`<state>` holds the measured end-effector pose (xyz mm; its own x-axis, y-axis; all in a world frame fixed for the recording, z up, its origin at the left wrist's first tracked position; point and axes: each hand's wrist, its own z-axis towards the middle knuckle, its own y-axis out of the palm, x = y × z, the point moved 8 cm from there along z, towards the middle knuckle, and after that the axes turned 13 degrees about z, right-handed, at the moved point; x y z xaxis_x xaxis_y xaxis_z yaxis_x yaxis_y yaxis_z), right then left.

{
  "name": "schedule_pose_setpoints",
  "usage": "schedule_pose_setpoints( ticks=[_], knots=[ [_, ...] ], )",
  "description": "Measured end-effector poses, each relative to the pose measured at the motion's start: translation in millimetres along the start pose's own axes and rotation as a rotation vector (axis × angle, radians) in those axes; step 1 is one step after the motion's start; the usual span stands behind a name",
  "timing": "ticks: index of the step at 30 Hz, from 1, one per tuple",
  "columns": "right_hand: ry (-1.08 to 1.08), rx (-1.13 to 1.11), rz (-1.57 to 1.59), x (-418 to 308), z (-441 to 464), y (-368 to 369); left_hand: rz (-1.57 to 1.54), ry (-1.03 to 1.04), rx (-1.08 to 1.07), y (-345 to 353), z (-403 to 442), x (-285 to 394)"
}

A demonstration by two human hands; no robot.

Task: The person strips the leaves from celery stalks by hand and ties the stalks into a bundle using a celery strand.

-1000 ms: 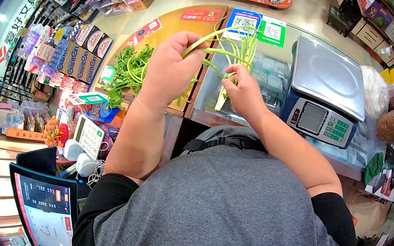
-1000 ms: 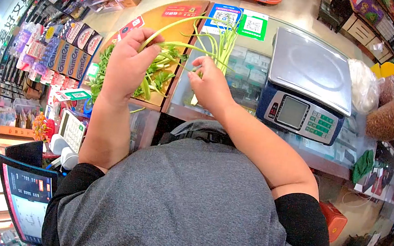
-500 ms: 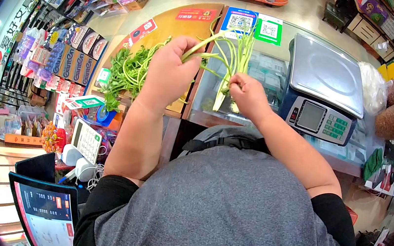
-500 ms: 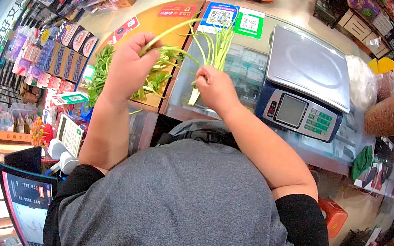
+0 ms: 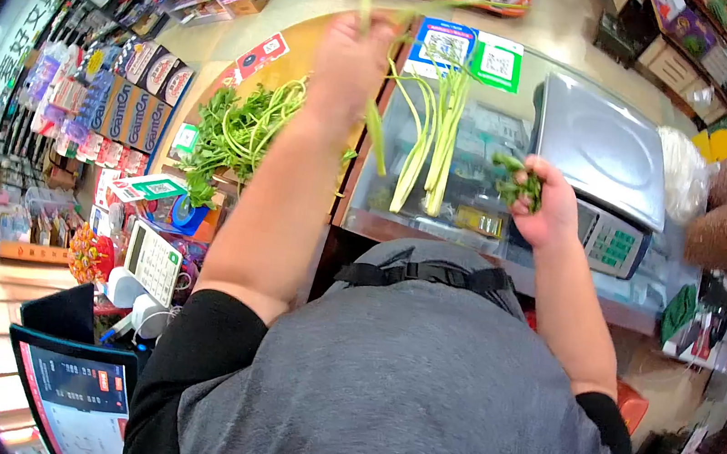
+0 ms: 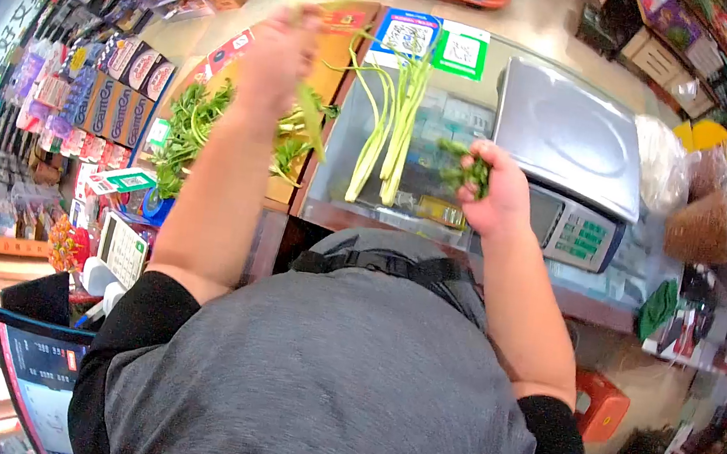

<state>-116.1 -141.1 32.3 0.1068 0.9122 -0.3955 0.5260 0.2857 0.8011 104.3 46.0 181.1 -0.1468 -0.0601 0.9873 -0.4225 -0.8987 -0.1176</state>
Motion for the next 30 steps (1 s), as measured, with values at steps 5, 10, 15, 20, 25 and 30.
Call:
schedule_pose_setpoints(
  ticks=[5,10,15,20,25,30],
  knots=[
    [0.05,-0.024,0.081,1,-14,-10,0.763,-0.134,-0.319,52,-1,-186],
    [-0.006,0.008,0.125,-16,-37,-25,0.92,0.08,-0.216,9,-27,-204],
    [-0.04,0.025,0.222,-20,-38,-32,1.128,0.05,0.118,-115,-10,-164],
    [-0.016,-0.054,0.217,-7,-21,-16,1.172,0.022,0.281,-192,-8,-167],
    [0.012,0.04,0.275,1,-13,4,1.151,-0.361,0.678,-293,-16,-200],
    [0.074,-0.05,0.286,2,-7,0,1.053,-0.752,0.582,-347,-28,-248]
  ],
)
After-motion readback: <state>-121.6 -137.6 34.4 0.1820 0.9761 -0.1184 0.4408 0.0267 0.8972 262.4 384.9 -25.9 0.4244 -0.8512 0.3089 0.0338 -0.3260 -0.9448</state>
